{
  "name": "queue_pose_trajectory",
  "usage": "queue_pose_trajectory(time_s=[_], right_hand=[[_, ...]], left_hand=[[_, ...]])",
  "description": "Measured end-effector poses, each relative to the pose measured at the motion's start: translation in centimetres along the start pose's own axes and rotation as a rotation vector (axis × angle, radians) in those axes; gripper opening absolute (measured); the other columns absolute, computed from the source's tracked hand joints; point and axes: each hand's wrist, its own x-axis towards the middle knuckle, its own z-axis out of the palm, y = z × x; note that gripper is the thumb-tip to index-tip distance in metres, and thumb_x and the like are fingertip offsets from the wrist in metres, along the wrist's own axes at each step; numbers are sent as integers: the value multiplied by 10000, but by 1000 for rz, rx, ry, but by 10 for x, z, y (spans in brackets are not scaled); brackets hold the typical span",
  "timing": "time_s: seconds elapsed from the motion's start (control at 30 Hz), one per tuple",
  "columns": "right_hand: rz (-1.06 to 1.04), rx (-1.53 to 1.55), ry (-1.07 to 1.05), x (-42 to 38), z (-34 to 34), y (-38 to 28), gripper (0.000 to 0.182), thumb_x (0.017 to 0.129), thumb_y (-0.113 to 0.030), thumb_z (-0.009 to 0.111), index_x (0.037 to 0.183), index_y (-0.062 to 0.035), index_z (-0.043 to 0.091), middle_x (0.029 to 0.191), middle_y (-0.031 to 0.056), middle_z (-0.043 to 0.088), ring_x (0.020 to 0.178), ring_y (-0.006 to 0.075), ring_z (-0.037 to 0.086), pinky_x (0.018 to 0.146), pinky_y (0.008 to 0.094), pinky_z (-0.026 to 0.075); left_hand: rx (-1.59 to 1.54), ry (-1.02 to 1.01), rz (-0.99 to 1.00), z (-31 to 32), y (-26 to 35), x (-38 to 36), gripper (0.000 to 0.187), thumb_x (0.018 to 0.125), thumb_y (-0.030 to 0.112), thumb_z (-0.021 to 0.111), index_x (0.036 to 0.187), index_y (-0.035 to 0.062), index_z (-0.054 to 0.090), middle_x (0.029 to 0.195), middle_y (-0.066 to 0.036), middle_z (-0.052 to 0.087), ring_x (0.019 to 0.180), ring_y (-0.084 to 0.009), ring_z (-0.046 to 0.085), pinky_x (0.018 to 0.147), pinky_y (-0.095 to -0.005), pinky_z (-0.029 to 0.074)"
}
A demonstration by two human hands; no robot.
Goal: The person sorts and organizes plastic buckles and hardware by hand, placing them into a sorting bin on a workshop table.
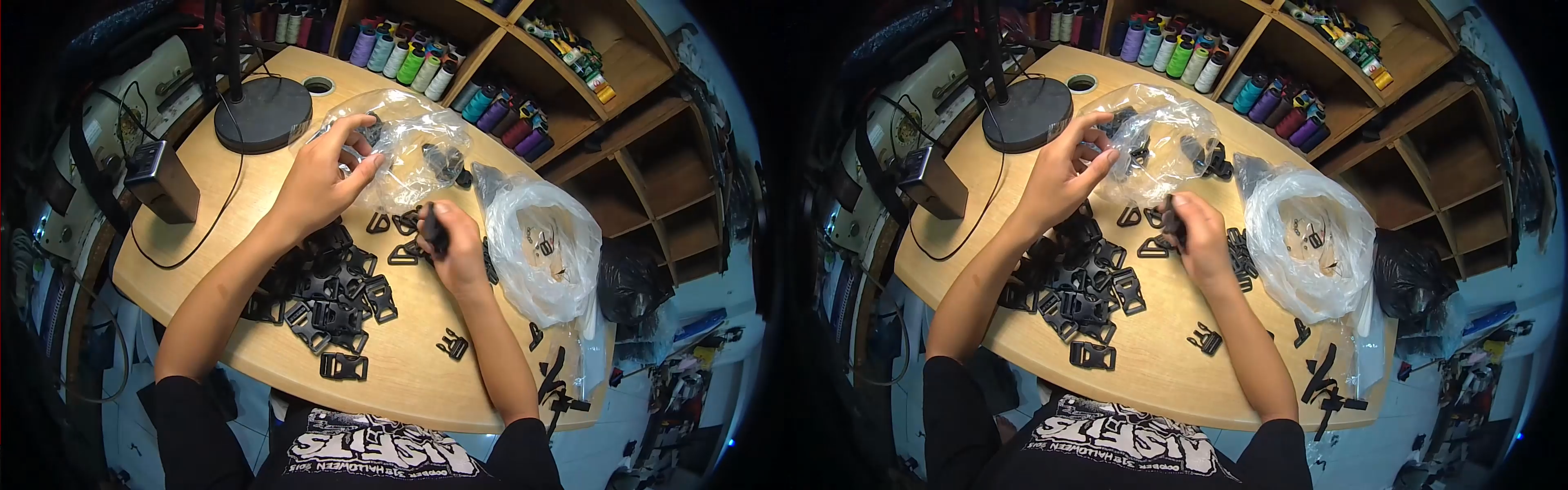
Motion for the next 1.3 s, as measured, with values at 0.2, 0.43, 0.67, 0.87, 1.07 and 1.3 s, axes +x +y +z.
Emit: queue_pose_trajectory(time_s=[0.2,0.43,0.67,0.87,1.07,1.3], right_hand=[[354,693,20,-14,14,-16,279,962,-294,516,971,-20,569,852,117,617,709,173,574,498,247,449],[439,391,-177,4,23,-4,179,882,-135,556,1024,-26,563,882,108,627,726,191,607,450,237,441],[418,268,-110,10,26,-1,207,942,-209,530,952,-10,585,775,51,502,637,147,516,413,212,366],[-325,-1462,-161,13,43,4,232,862,-228,647,1021,-70,712,857,121,654,759,283,657,685,379,540],[-401,-1599,-117,25,44,12,197,848,-222,674,852,-25,675,854,154,637,871,325,653,748,441,540],[-201,-676,-135,30,29,-11,247,908,-269,656,877,-30,608,790,84,586,717,229,605,555,308,485]], left_hand=[[-14,-15,-20,2,1,0,420,925,115,638,1306,11,494,922,-54,595,761,-79,593,663,-229,496],[-31,-7,-27,1,0,0,422,926,116,640,1308,14,494,931,-52,597,776,-79,592,674,-228,494],[-26,-6,-39,0,1,0,423,926,121,643,1308,16,494,921,-52,600,769,-80,595,669,-230,494],[-33,-19,-20,1,0,2,420,921,102,643,1307,22,497,918,-52,600,767,-80,596,666,-229,493],[-29,34,5,0,3,1,395,902,88,640,1266,-4,518,856,-89,622,704,-137,637,619,-275,512],[-89,54,-20,1,-2,1,366,917,86,634,1256,-4,528,874,-73,615,714,-111,624,614,-259,515]])
